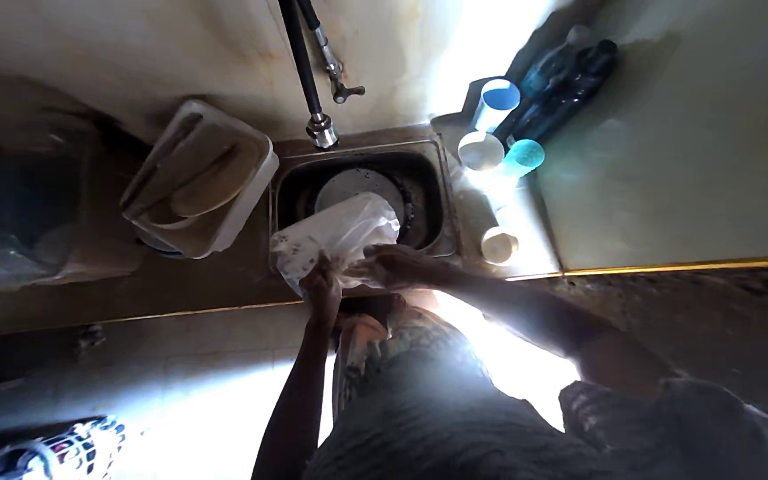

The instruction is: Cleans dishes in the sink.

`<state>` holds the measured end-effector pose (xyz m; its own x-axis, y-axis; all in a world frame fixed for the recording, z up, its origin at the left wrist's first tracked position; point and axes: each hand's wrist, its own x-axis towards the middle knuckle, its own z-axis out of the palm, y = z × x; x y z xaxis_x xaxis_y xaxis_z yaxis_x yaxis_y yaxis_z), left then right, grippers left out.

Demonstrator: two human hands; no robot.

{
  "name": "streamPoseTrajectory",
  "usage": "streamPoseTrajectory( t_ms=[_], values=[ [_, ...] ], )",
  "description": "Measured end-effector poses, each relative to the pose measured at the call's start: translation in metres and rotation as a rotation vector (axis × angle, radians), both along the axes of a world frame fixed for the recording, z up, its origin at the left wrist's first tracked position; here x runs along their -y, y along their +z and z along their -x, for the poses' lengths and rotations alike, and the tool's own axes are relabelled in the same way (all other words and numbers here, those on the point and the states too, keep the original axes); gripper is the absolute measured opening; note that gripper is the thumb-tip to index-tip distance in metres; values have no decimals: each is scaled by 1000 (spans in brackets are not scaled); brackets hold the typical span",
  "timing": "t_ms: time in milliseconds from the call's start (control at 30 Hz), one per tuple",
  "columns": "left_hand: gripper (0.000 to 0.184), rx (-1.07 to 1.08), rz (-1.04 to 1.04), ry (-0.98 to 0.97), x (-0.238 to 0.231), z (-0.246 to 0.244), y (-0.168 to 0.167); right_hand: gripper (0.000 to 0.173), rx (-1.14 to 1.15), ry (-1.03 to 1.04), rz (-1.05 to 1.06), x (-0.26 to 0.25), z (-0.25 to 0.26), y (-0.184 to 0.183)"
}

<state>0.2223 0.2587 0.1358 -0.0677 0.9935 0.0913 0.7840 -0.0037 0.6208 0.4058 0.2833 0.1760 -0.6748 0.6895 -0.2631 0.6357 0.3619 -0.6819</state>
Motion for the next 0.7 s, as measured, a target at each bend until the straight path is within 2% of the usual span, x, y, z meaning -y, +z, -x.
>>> streamPoseTrajectory(
  t_ms=[100, 200, 267, 400, 467, 567, 633, 700],
  values=[
    [25, -35, -117, -34, 4, -1, -13, 23, -6, 47, -64, -1, -4, 0],
    [27, -28, 36, -33, 4, 0, -1, 22, -214, -158, -39, 8, 18, -10],
    [29, 7, 104, -21, 2, 5, 3, 27, -244, -254, 49, 14, 31, -9],
    [30, 53, 123, 64, 0, 6, 10, 32, -251, -191, 43, 25, 18, -9],
    [30, 90, 81, 91, 1, 4, 7, 33, -212, -103, -77, 26, -3, -17],
    [29, 78, 27, 98, 5, 8, 7, 28, -115, -27, -318, 11, -41, -54],
    [32, 90, 66, 79, 3, 17, 12, 28, 43, -51, -295, -7, -62, -65],
    [32, 145, 29, 71, -1, 19, 10, 29, 164, -81, -168, -19, -63, -55]
  ],
)
